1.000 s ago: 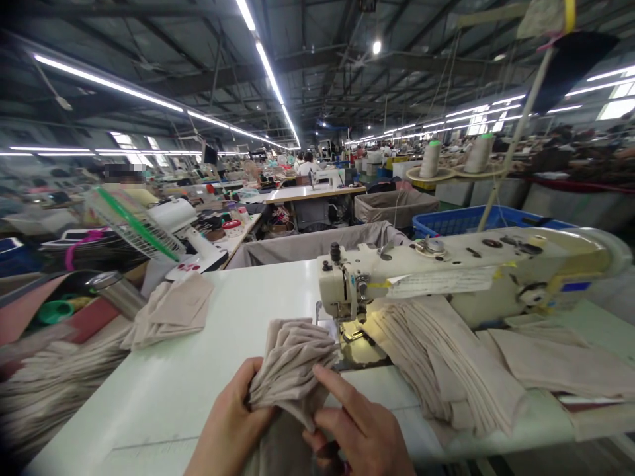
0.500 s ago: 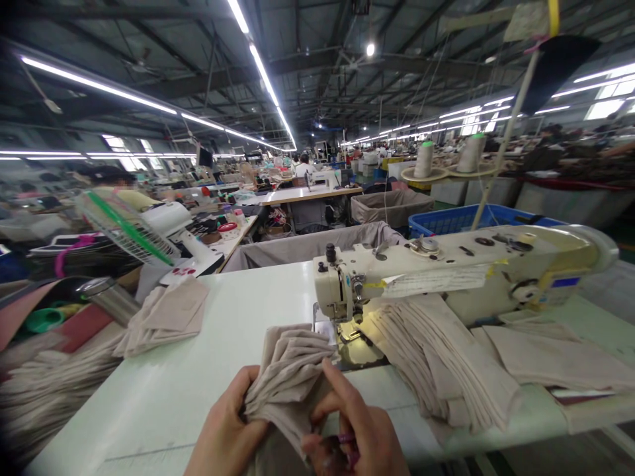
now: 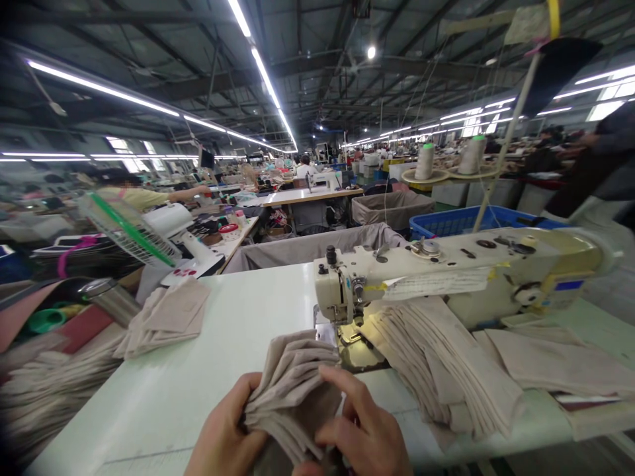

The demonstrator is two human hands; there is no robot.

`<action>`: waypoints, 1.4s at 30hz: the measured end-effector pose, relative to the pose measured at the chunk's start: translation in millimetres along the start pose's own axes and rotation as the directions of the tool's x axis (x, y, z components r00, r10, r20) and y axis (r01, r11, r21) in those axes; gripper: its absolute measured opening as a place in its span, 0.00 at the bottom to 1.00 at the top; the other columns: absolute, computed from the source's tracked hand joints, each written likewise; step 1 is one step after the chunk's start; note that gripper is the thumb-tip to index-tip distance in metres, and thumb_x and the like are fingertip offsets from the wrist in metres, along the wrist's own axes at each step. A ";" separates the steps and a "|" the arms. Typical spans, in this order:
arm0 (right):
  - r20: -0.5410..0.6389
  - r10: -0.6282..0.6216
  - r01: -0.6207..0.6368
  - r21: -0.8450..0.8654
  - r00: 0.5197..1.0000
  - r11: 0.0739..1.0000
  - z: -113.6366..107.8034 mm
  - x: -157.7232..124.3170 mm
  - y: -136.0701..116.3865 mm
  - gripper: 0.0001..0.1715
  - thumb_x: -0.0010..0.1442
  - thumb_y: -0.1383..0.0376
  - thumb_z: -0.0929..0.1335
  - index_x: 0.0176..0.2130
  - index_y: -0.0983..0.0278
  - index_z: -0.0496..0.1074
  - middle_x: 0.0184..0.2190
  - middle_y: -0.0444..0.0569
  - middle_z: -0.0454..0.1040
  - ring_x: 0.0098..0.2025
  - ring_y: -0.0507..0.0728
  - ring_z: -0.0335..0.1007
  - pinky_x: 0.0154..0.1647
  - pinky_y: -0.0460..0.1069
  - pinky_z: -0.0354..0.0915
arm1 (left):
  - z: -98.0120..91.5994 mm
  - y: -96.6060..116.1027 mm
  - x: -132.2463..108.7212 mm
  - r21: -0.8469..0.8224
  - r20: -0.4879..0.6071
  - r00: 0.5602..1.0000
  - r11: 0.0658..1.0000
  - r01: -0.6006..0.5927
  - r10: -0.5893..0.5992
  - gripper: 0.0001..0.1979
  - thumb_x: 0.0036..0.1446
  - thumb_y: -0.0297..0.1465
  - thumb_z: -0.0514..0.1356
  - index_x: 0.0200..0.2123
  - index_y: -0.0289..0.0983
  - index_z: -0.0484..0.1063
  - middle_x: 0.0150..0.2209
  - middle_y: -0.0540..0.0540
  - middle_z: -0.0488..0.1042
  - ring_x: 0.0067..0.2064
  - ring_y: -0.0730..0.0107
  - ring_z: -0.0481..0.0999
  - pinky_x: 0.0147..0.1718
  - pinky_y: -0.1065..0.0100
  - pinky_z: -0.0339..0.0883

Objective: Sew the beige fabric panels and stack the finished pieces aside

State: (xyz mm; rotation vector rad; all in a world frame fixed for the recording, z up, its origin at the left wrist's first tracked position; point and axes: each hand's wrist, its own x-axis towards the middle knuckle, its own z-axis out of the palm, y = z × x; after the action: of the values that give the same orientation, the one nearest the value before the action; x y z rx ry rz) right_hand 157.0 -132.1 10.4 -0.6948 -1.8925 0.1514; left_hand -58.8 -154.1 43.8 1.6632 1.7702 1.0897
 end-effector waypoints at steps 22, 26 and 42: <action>0.088 0.315 -0.327 0.200 0.945 0.924 5.4 -4.3 -8.3 0.47 0.62 0.42 0.68 0.69 0.59 0.50 0.31 0.43 0.76 0.19 0.50 0.65 0.19 0.44 0.64 | 2.1 -7.8 -2.8 0.082 -0.008 0.991 0.988 -0.132 0.133 0.21 0.42 0.25 0.57 0.41 0.45 0.78 0.42 0.48 0.81 0.43 0.58 0.79 0.46 0.66 0.71; 0.151 0.267 -0.295 0.216 0.952 0.931 3.6 2.9 -8.2 0.44 0.65 0.39 0.63 0.69 0.56 0.49 0.30 0.40 0.74 0.18 0.48 0.63 0.17 0.42 0.61 | 1.7 -7.0 -3.4 0.071 0.007 0.992 0.989 -0.129 0.129 0.22 0.42 0.25 0.57 0.42 0.45 0.78 0.43 0.49 0.81 0.44 0.59 0.79 0.47 0.66 0.70; 0.352 0.096 -0.076 -0.069 0.931 0.995 29.3 -15.8 71.6 0.46 0.60 0.56 0.72 0.70 0.52 0.50 0.55 0.53 0.76 0.47 0.64 0.80 0.36 0.50 0.79 | 1.1 -12.8 54.1 0.140 0.265 0.962 0.990 0.031 -0.068 0.16 0.50 0.33 0.64 0.44 0.37 0.74 0.39 0.46 0.79 0.40 0.58 0.78 0.37 0.66 0.69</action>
State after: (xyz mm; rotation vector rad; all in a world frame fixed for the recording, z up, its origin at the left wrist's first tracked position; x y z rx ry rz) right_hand 163.6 -75.5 -44.2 -0.8310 -2.2188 0.2992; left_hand -73.7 -100.5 42.5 1.7424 1.7277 0.6958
